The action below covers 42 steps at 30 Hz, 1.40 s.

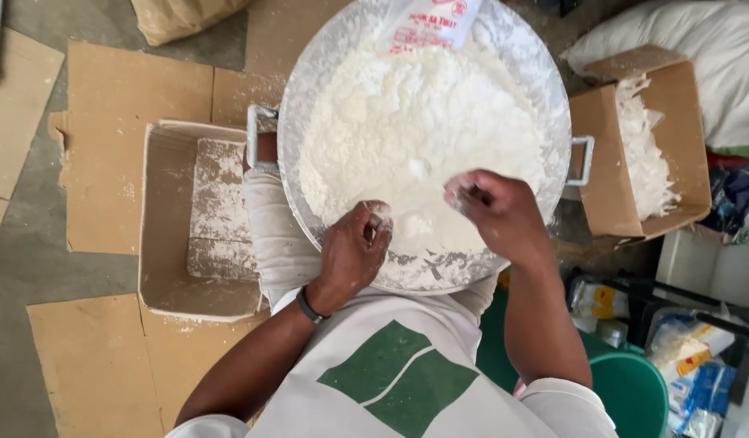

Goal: The person scoops white powder from a large metal bowl into small plastic pouches using a small scoop. They hold the pouch open with one hand while filling it with the other, then place the filled pouch into a cardboard box.

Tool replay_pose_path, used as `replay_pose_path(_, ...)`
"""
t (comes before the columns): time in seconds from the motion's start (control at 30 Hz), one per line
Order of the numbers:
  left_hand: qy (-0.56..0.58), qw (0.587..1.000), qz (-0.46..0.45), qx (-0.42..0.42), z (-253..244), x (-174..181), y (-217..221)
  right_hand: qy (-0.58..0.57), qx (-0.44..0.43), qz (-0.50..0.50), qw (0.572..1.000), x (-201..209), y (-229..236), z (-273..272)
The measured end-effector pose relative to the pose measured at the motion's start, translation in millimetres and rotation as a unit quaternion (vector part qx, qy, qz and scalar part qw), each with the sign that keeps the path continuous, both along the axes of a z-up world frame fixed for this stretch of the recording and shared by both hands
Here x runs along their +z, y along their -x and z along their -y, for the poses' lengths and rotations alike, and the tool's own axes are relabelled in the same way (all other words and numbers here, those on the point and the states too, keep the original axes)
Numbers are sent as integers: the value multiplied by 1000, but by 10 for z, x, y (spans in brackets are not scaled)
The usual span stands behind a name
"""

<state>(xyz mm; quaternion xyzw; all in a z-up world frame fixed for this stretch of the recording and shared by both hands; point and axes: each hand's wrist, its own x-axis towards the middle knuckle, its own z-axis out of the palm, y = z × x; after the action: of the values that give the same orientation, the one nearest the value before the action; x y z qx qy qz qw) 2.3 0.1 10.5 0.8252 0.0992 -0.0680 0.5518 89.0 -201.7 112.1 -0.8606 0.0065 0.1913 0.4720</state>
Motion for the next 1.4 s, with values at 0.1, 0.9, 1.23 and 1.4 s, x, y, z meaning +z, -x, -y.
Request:
replay_pose_path(0.1, 29, 999, -2, 26, -18, 8, 10, 71, 75, 48, 994, 118, 385, 81)
replay_pose_path(0.9, 32, 999, 28, 16, -25, -119, 50, 81, 17, -49, 995, -1734, -929, -423)
replay_pose_path(1.23, 7, 1000, 23, 11, -19, -144, 53, -25, -15, -85, 996, -559, -336, -78)
replay_pose_path(1.4, 31, 998, 28, 36, 3, -115, 46, 0, 28, -8, 1000, 298, 228, 171)
